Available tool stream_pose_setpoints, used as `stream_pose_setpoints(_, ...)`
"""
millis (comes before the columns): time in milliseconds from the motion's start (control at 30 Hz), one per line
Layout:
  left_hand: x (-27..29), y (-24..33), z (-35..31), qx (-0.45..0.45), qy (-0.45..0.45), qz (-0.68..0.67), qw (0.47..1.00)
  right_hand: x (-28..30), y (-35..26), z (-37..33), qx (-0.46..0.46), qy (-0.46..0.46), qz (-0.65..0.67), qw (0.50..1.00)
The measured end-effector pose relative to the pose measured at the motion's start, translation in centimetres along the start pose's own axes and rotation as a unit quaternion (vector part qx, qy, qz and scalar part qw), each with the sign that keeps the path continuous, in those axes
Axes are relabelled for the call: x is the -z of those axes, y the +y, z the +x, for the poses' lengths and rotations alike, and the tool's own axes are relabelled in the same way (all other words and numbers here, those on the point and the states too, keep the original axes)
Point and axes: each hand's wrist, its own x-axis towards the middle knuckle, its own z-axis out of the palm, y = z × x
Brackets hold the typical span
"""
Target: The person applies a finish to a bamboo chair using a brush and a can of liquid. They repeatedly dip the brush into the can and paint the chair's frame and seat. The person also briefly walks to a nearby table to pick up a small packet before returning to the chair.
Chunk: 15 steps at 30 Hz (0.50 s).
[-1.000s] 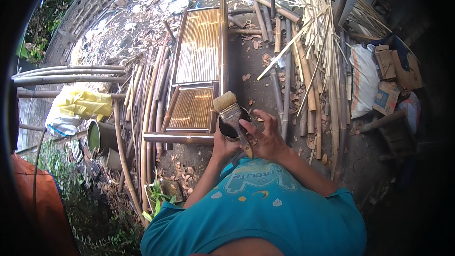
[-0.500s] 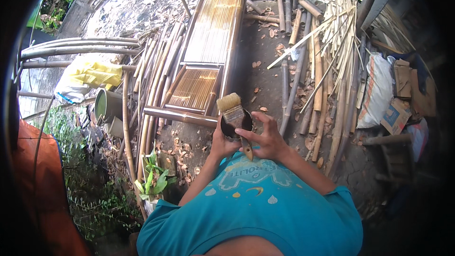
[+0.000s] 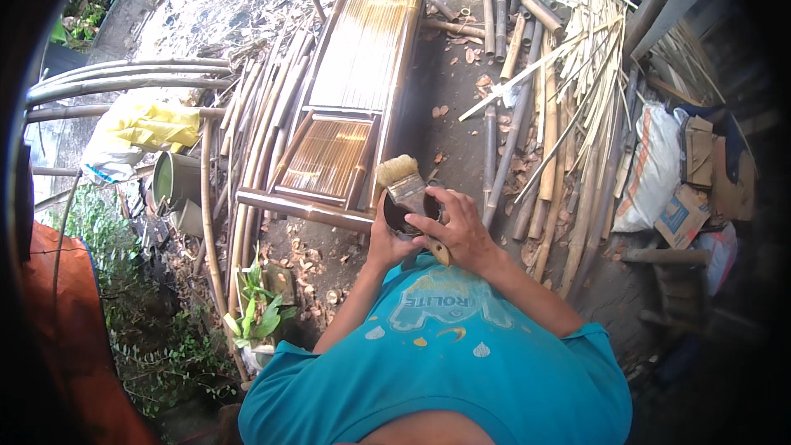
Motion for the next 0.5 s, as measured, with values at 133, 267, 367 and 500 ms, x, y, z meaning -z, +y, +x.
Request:
stream_pose_setpoints(133,-0.4,-2.7,5.0,-0.016,0.022,-0.014,1.000,0.2,5.0,4.8,-0.006,0.028,0.120,0.992)
stream_pose_setpoints(267,0.2,-4.3,10.5,-0.040,0.075,0.005,0.996,-0.3,11.0,10.1,-0.101,0.159,0.229,0.955)
stream_pose_setpoints(367,1.2,-5.9,13.7,0.003,0.113,-0.013,0.993,-1.1,16.7,14.6,-0.258,0.228,0.486,0.803)
stream_pose_setpoints(500,4.3,-7.0,18.4,-0.005,0.185,0.037,0.982,-2.4,25.5,19.9,-0.337,0.212,0.454,0.797)
